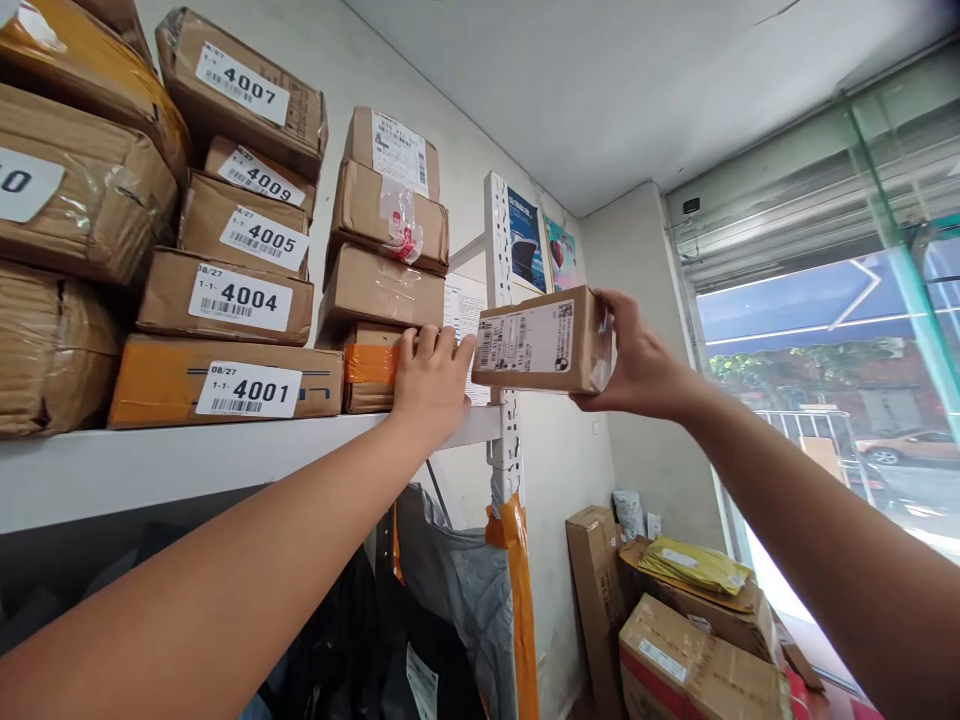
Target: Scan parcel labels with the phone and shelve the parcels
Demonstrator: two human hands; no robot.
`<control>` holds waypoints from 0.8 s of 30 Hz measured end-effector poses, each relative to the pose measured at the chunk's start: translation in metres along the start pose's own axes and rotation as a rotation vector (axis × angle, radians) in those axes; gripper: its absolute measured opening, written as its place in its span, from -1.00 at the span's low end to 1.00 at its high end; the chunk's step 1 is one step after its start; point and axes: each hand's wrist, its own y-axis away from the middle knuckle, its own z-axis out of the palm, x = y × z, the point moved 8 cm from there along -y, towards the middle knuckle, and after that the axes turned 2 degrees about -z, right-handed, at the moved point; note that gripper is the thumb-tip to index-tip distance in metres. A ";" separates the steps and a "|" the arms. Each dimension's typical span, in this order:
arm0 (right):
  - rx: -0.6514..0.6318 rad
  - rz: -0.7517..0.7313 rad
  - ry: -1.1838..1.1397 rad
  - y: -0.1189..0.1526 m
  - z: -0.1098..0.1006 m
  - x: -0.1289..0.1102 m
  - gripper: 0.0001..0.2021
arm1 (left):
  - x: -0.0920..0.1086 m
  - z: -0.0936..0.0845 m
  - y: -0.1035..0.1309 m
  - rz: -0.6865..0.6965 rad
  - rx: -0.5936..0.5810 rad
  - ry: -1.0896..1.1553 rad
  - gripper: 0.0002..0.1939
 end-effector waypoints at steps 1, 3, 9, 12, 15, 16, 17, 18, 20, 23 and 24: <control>0.033 -0.028 -0.003 0.001 -0.002 -0.007 0.07 | 0.000 0.000 0.000 0.003 0.002 0.004 -0.39; 0.083 -0.090 -0.038 0.006 -0.003 -0.021 0.01 | -0.001 0.000 -0.001 0.003 0.000 0.014 -0.37; 0.124 -0.110 -0.141 0.015 0.005 -0.022 0.07 | -0.003 0.002 0.000 0.005 -0.010 0.000 -0.36; 0.067 -0.139 -0.041 0.012 0.015 -0.021 0.12 | -0.004 0.002 0.001 0.004 -0.001 -0.003 -0.29; -0.007 -0.102 0.049 0.007 0.022 -0.021 0.21 | -0.003 0.003 0.001 0.001 -0.022 -0.005 -0.25; -0.038 -0.086 0.073 0.005 0.023 -0.022 0.23 | -0.003 0.003 0.001 0.003 -0.031 -0.005 -0.24; -0.067 -0.076 0.094 0.003 0.024 -0.024 0.24 | -0.002 0.003 0.000 0.003 -0.040 -0.005 -0.23; -0.093 -0.072 0.112 0.000 0.023 -0.026 0.25 | -0.002 0.004 0.000 0.004 -0.045 -0.007 -0.23; -0.136 -0.080 0.140 -0.006 0.020 -0.033 0.27 | -0.001 0.003 -0.001 0.001 -0.050 -0.012 -0.24; -0.193 -0.063 0.179 -0.016 0.015 -0.044 0.32 | 0.000 0.003 -0.001 0.002 -0.069 -0.026 -0.24; -0.215 -0.043 0.196 -0.019 0.014 -0.047 0.33 | 0.000 0.003 -0.001 0.004 -0.080 -0.030 -0.24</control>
